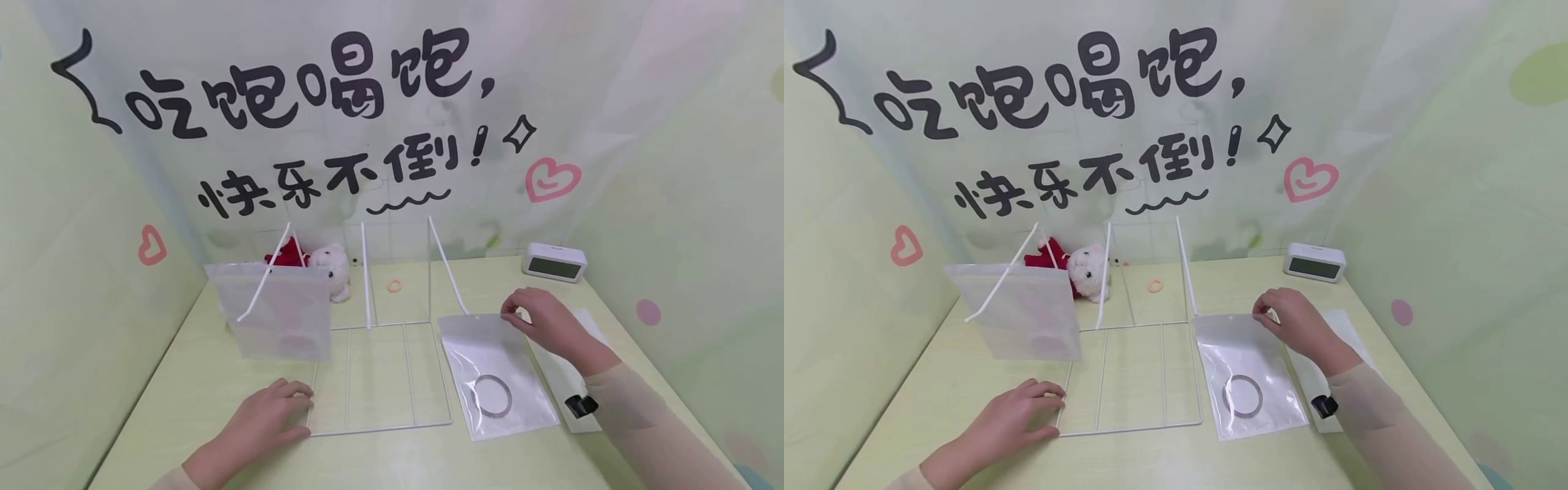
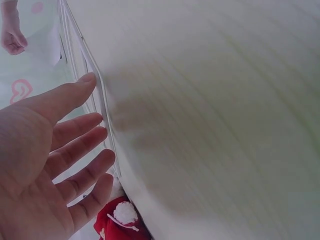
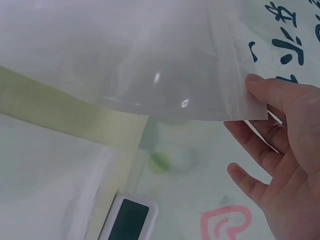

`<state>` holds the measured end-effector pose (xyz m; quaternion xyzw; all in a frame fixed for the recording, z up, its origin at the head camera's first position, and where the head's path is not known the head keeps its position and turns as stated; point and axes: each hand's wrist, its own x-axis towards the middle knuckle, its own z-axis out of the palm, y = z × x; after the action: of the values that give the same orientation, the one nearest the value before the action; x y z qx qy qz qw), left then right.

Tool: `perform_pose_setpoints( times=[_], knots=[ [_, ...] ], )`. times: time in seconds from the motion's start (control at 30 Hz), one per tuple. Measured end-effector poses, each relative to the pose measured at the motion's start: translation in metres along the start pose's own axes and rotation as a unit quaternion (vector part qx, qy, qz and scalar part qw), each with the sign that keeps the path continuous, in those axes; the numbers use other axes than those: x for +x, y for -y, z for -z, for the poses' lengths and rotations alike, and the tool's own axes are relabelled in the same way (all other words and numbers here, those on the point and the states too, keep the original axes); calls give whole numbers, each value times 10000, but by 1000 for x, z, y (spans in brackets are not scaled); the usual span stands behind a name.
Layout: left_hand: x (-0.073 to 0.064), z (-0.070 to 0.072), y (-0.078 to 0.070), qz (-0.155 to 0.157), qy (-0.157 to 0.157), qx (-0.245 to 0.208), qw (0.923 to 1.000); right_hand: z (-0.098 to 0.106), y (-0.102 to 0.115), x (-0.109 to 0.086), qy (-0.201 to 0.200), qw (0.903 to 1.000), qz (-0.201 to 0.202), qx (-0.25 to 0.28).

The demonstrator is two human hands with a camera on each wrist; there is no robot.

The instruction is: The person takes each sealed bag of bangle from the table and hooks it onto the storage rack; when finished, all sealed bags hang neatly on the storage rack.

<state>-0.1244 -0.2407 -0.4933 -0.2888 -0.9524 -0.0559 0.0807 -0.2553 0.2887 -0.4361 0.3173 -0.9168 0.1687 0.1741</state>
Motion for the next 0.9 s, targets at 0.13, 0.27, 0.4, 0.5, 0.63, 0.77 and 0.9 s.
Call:
perform_pose_setpoints(
  times=[0.13,0.27,0.4,0.5,0.63,0.77,0.9],
  knots=[
    [1,1,-1,19,15,-24,10000,14,14,-3,-363,9986,362,-136],
    [1,1,-1,30,22,-31,10000,31,29,-2,-740,9948,651,-251],
    [1,3,-2,19,11,0,10000,47,43,-2,-1034,9907,835,-305],
    [1,4,-2,31,47,39,10000,58,54,-3,-1208,9877,962,-257],
    [0,5,-2,16,71,52,10000,71,66,-4,-1380,9840,1119,-127],
    [0,4,-2,-29,4,28,10000,81,78,-4,-1433,9825,1187,39],
    [-1,2,-3,-29,-26,48,10000,90,91,-3,-1458,9817,1219,84]
  ],
)
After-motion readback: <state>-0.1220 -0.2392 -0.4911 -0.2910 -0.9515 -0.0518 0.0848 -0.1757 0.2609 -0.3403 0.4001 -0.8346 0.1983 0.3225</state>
